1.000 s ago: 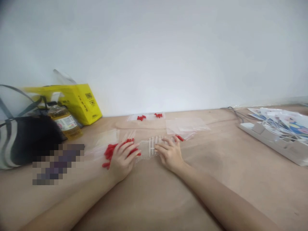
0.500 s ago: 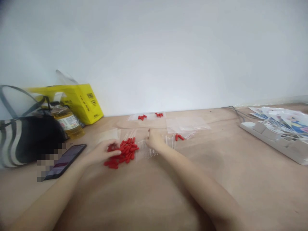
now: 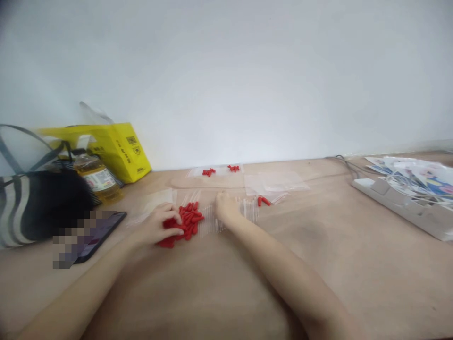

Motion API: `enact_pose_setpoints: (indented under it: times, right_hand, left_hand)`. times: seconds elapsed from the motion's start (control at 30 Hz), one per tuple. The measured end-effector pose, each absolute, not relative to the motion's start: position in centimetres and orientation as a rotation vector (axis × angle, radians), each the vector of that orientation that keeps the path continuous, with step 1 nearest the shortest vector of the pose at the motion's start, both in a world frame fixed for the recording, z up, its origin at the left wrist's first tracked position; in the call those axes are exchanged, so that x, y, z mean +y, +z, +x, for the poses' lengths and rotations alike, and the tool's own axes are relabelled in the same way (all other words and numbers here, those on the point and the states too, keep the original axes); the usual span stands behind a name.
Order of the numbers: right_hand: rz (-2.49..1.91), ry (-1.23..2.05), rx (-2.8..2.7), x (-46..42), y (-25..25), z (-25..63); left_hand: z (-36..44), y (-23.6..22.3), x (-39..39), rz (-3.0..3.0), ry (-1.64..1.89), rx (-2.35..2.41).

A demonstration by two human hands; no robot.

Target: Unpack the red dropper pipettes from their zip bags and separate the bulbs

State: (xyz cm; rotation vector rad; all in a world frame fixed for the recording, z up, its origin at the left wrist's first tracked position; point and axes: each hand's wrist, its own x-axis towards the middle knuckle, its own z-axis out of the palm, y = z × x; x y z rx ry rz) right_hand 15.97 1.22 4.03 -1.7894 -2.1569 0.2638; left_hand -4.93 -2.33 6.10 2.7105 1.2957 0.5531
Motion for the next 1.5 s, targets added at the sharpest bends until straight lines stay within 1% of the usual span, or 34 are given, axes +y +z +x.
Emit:
enact_pose_setpoints:
  times: [0.07,0.17,0.3,0.43,0.53,0.63,0.73,0.8,0.87,0.97,1.1,1.33,1.5]
  right_hand:
    - [-1.778,0.188,-2.144,0.5,4.2,17.4]
    - [-1.764,-0.010,-2.146,-1.0,3.8,19.9]
    - [-1.739,-0.108,-2.181,-3.3,2.4,22.9]
    - [-1.616,-0.066,-2.205,-4.9,1.3,24.0]
    - [-1.434,0.007,-2.240,-5.6,1.1,22.9]
    - [-1.254,0.063,-2.314,-6.1,1.2,20.8]
    - [-1.141,0.059,-2.389,-6.4,1.2,19.5]
    - [-1.118,0.027,-2.402,-6.4,1.1,19.5]
    - [-1.139,0.002,-2.381,-6.3,1.0,20.1]
    - [-1.135,0.025,-2.354,-6.5,0.9,20.9]
    - [-0.957,0.054,-2.451,-7.1,1.3,20.2]
    - [-0.718,-0.117,-2.608,-5.5,1.6,17.6]
    - [-0.533,-0.290,-2.665,-4.3,1.5,16.5]
  left_hand:
    - [-4.7,5.9,-2.5,2.749,0.570,1.311]
    - [-4.4,5.4,-2.6,2.776,0.616,1.340]
    - [-4.3,5.1,-2.5,2.747,0.620,1.358]
    - [-4.3,5.6,-2.5,2.701,0.566,1.357]
    - [-4.5,6.1,-2.6,2.636,0.565,1.359]
    - [-5.2,6.1,-2.3,2.595,0.641,1.367]
    - [-6.0,5.8,-1.1,2.503,0.769,1.574]
    - [-6.1,5.6,0.1,2.422,0.709,1.801]
    - [-5.6,5.6,1.5,2.385,0.510,1.971]
    - [-3.5,5.6,3.2,2.386,0.348,2.057]
    - [-0.7,5.7,4.7,2.383,0.247,2.165]
    - [1.4,5.6,5.8,2.327,0.147,2.301]
    - [1.9,5.5,6.6,2.271,0.200,2.310]
